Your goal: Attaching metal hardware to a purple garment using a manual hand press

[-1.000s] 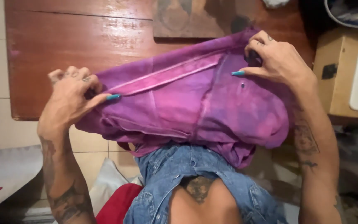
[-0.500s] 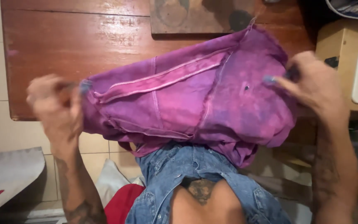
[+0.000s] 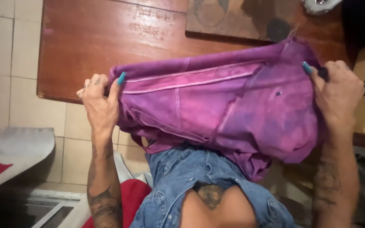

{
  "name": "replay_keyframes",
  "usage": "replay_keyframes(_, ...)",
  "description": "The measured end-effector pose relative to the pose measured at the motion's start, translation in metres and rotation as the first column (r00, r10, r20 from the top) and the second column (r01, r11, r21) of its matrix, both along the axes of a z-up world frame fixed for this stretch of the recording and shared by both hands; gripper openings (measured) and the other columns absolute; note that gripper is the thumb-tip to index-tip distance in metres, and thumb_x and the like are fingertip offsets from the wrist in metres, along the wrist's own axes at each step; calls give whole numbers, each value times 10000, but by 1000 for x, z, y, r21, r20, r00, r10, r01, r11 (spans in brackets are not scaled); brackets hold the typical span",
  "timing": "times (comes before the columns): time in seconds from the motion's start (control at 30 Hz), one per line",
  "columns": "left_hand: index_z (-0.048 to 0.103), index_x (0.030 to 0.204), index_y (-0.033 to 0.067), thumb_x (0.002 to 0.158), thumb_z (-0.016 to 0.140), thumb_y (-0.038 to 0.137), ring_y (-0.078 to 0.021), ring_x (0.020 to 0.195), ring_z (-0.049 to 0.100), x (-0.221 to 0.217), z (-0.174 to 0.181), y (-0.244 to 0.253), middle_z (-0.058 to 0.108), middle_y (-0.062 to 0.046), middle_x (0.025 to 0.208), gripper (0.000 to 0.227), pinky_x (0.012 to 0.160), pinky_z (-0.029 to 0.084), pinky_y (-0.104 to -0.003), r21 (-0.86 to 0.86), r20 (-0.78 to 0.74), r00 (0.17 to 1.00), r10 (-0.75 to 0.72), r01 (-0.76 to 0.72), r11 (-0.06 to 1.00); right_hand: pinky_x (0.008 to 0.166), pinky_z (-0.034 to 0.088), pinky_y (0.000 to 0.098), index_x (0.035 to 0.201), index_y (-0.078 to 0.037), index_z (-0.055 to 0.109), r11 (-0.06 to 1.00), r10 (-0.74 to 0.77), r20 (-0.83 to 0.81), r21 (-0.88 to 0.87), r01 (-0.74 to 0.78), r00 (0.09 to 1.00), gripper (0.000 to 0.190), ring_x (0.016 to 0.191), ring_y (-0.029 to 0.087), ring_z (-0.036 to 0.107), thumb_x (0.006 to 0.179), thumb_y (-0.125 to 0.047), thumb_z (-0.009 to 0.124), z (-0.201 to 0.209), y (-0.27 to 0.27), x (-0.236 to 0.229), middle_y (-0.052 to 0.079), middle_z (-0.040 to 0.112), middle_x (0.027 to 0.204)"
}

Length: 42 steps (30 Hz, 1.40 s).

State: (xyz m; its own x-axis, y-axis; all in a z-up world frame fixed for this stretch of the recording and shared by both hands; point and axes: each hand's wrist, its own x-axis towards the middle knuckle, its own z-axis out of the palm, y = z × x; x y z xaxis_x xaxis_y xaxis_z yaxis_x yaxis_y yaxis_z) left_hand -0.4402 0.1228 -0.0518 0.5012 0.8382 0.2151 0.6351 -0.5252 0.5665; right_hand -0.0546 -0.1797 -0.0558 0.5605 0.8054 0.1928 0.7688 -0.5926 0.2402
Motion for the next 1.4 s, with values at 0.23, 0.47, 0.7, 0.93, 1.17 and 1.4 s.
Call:
replay_keyframes(0.23,467,684,100,915,542,322,-249,696,440,20,8,10,491,-39,700,328,671,290,-395,21,17,997,71,-71,997,547,382,444,859,-103,535,1000,-23,21,21,22,1000,351,717,325,565,1086,-344,653,-2,-11,-1,81,556,866)
replay_keyframes(0.47,511,923,47,905,560,298,-266,845,465,29,32,-17,494,-127,931,256,753,299,-384,362,-260,957,132,-31,932,568,448,335,950,-164,612,1000,-11,241,-18,16,970,221,774,206,604,972,-369,693,24,-1,-28,24,575,975)
replay_keyframes(0.7,178,1382,155,847,502,380,-188,1339,173,63,37,-11,189,-43,1438,664,1093,90,-418,90,-403,620,-673,758,645,403,399,166,1305,-322,482,859,512,204,-133,-495,834,586,702,13,641,836,-672,453,71,72,-80,-133,492,1332)
replay_keyframes(0.93,279,1378,153,825,343,514,-176,1308,262,23,27,17,306,-12,1410,664,1076,169,-348,145,-513,632,-581,731,667,314,343,197,1358,-264,336,883,404,-140,-196,-426,904,702,505,113,609,771,-649,322,42,53,-50,-100,369,1381)
replay_keyframes(1.17,239,1396,209,874,239,406,-192,1350,184,7,30,42,291,36,1398,558,1114,4,-528,28,-529,603,-597,715,698,350,361,201,1337,-268,403,888,435,-25,-154,-433,900,672,551,85,606,781,-645,383,42,30,-39,-100,453,1341)
replay_keyframes(1.4,681,1112,104,827,704,362,-162,1124,619,44,57,12,663,-37,1169,385,1137,246,-394,508,-465,766,-444,641,575,316,381,165,1335,-314,376,873,400,18,-311,-375,916,699,470,52,605,758,-688,251,56,31,-39,-166,408,1341)
